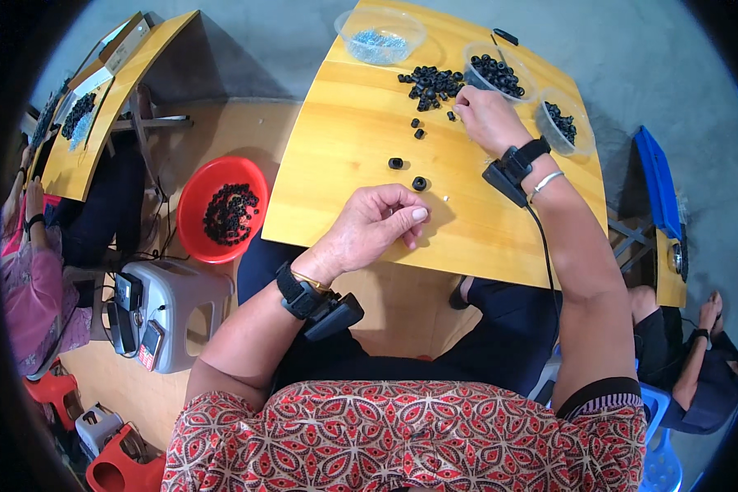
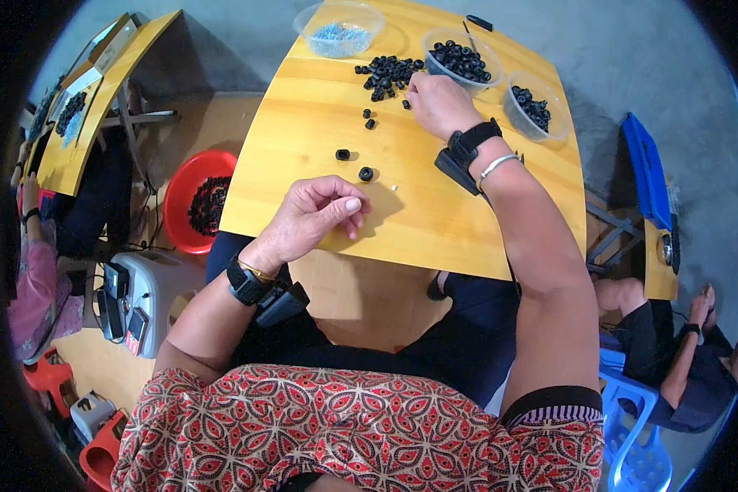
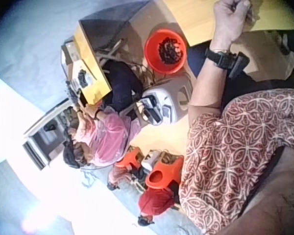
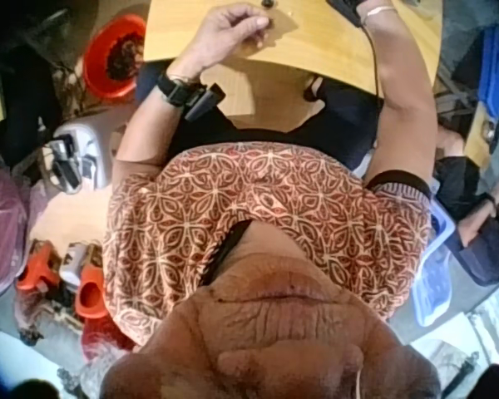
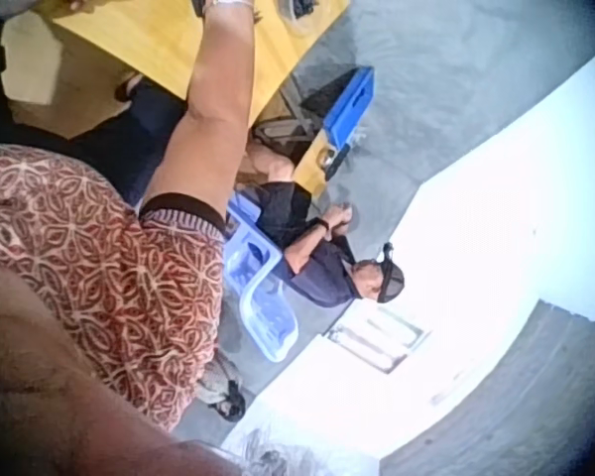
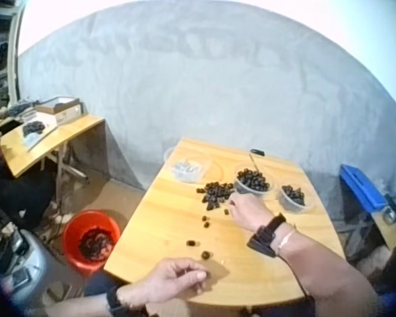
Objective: Assembling small black plastic components by pressing pieces together at a workshop table.
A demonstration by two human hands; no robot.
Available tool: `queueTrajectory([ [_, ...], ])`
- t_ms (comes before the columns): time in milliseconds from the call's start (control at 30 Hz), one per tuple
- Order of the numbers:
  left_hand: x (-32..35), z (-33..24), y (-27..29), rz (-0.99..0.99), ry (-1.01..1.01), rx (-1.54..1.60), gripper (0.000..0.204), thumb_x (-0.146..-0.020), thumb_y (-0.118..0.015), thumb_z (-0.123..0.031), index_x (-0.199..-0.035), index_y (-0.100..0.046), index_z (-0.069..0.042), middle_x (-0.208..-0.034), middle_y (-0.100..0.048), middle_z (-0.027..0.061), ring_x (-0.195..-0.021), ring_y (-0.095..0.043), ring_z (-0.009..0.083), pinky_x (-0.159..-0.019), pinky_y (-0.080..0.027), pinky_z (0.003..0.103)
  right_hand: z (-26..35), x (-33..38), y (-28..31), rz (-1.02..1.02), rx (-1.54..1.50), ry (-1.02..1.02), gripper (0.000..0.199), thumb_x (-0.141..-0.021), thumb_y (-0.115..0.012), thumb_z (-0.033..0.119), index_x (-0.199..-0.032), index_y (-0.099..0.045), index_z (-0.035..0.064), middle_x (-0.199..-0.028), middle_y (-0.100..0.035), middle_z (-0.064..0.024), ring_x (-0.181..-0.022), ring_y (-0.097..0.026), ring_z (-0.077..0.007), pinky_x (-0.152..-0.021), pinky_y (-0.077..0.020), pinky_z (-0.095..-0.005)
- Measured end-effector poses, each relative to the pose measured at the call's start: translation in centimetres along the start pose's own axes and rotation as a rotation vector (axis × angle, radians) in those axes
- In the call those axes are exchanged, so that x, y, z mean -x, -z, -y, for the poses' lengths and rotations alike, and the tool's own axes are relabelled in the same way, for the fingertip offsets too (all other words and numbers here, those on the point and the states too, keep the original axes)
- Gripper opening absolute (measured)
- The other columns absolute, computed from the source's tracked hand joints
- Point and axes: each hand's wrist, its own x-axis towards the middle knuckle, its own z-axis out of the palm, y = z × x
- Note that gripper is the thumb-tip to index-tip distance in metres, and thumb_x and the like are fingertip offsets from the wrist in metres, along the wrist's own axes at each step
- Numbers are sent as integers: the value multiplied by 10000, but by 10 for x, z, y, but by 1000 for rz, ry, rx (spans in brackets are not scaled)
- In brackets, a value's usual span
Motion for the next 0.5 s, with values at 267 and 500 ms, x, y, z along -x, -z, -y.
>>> queueTrajectory([
  [267, -2, 0, 1, -43, -3, 5, 167, -847, -519, -152, -853, -563, 9, -734, -580, 51, -600, -534, 87, -538, -462, 216, 12, -1, -4, 114, 237, 24, 157, -766, -528, 133, -790, -566, -17, -756, -583, -206, -779, -564, -352, -672, -444, -416],
  [500, -2, 1, -2, -125, -10, -44, 156, -846, -521, -139, -849, -560, 11, -739, -577, 53, -589, -524, 82, -534, -456, 211, 1, 28, 5, 177, -420, -144, 139, -754, -518, 113, -798, -538, -17, -692, -575, -94, -605, -529, -164, -549, -423, -273],
])
